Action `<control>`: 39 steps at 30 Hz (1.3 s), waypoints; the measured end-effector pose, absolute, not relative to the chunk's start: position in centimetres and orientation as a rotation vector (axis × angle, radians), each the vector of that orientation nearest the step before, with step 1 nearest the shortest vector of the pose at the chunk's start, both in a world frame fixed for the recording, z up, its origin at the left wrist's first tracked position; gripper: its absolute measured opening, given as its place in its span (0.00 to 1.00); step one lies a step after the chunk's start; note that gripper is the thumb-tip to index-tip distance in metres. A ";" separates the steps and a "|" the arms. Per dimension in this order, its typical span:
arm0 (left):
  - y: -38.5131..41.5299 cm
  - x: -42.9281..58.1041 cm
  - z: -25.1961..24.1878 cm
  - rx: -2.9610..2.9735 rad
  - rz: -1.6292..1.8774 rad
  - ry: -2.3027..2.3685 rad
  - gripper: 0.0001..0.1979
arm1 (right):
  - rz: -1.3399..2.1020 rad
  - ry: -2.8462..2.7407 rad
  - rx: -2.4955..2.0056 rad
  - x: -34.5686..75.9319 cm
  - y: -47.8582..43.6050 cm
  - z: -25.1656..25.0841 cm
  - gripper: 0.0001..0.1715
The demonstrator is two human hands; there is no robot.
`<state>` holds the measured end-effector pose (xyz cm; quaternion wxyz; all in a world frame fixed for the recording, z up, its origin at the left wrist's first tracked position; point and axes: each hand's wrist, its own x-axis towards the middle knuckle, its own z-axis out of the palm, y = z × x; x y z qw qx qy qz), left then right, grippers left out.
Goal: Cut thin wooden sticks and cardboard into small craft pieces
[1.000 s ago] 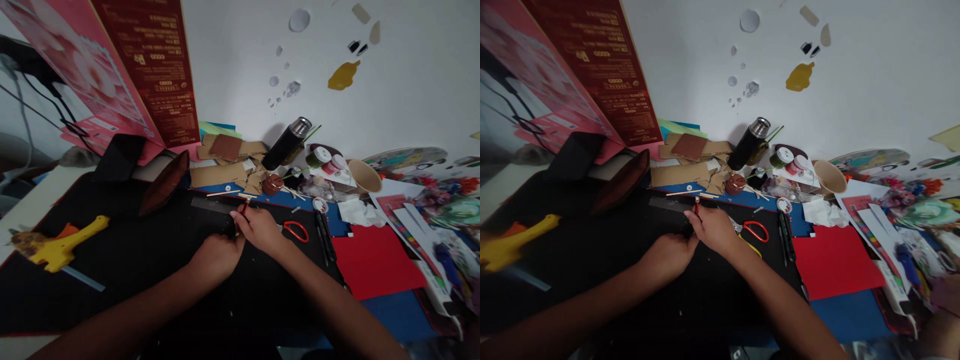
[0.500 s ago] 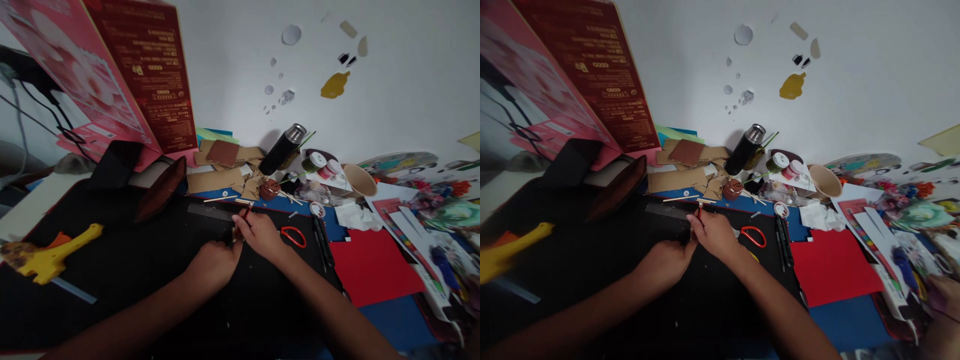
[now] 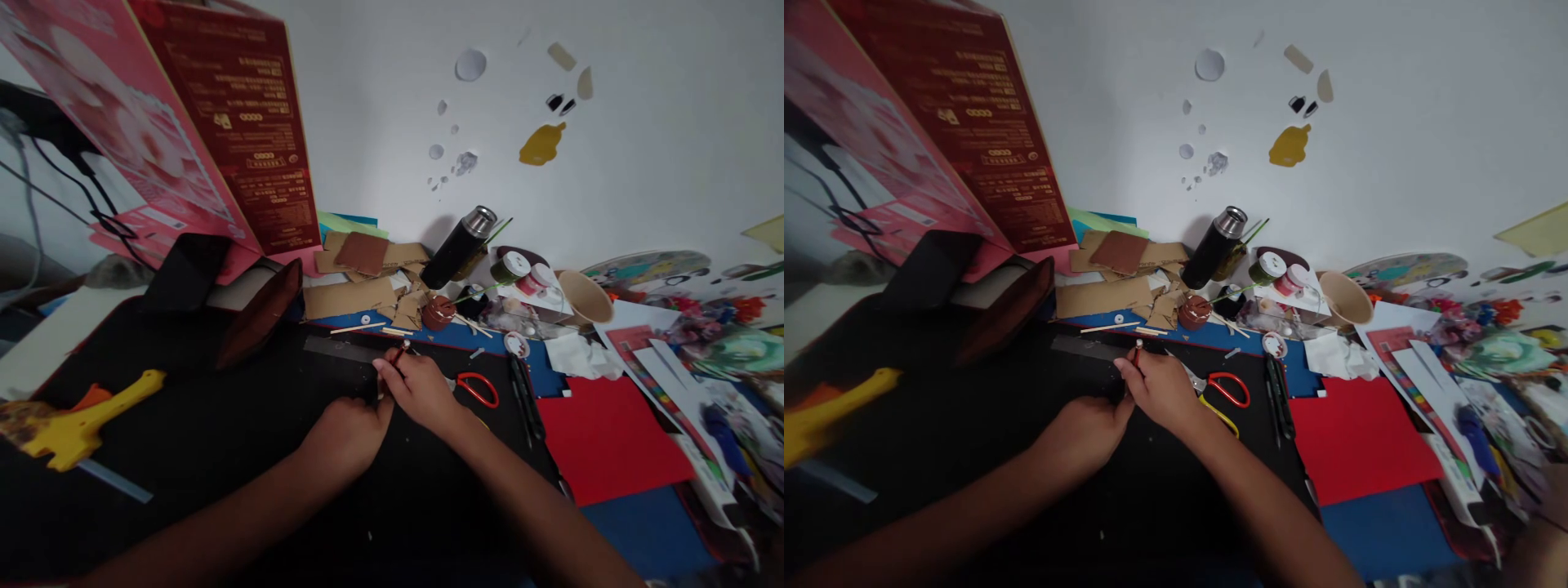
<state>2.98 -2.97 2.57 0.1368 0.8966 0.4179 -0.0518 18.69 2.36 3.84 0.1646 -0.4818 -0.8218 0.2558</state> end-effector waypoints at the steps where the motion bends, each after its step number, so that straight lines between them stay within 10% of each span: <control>1: -3.0 3.0 2.6 2.597 -0.155 1.213 0.22 | 0.733 -2.339 -1.373 18.7 2.3 3.8 0.18; 39: -3.0 3.0 2.6 2.577 -0.078 1.212 0.17 | 0.758 -2.372 -1.372 18.4 2.0 4.3 0.17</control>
